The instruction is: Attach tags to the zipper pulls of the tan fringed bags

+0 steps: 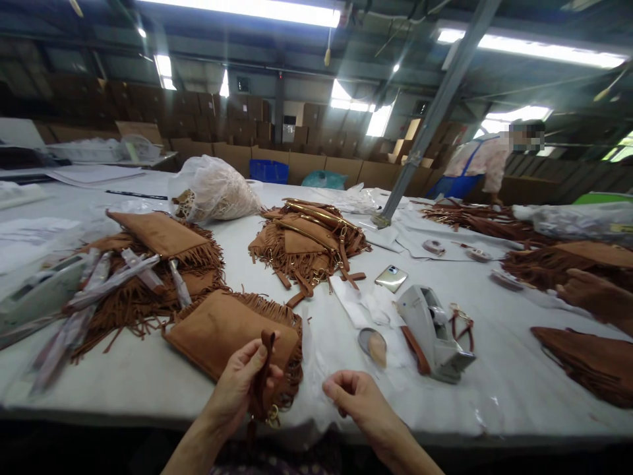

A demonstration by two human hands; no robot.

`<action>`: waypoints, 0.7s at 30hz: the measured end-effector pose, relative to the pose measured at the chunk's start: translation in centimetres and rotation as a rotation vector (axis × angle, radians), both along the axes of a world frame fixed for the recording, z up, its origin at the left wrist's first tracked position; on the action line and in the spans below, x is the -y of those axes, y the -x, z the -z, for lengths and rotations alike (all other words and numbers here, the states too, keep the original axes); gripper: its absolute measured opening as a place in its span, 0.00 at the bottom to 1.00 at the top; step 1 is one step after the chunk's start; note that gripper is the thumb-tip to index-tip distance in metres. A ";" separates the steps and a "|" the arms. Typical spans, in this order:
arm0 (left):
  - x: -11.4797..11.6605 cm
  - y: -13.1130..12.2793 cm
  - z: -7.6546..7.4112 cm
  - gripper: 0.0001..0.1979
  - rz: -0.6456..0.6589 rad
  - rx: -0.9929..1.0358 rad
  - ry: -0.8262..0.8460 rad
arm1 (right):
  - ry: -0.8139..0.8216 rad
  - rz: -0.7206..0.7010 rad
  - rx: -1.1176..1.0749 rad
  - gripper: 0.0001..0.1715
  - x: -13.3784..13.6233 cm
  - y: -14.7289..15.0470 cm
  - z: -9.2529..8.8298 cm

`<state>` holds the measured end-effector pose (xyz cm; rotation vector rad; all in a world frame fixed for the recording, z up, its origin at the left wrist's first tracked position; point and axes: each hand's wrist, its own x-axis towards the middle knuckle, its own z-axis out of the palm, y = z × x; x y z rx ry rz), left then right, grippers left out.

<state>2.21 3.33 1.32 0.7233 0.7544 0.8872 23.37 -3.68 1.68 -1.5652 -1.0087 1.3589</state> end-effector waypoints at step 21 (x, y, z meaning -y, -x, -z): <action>0.1 -2.5 -1.3 0.20 0.309 -0.178 -0.240 | 0.054 -0.125 -0.277 0.24 -0.3 3.8 -1.9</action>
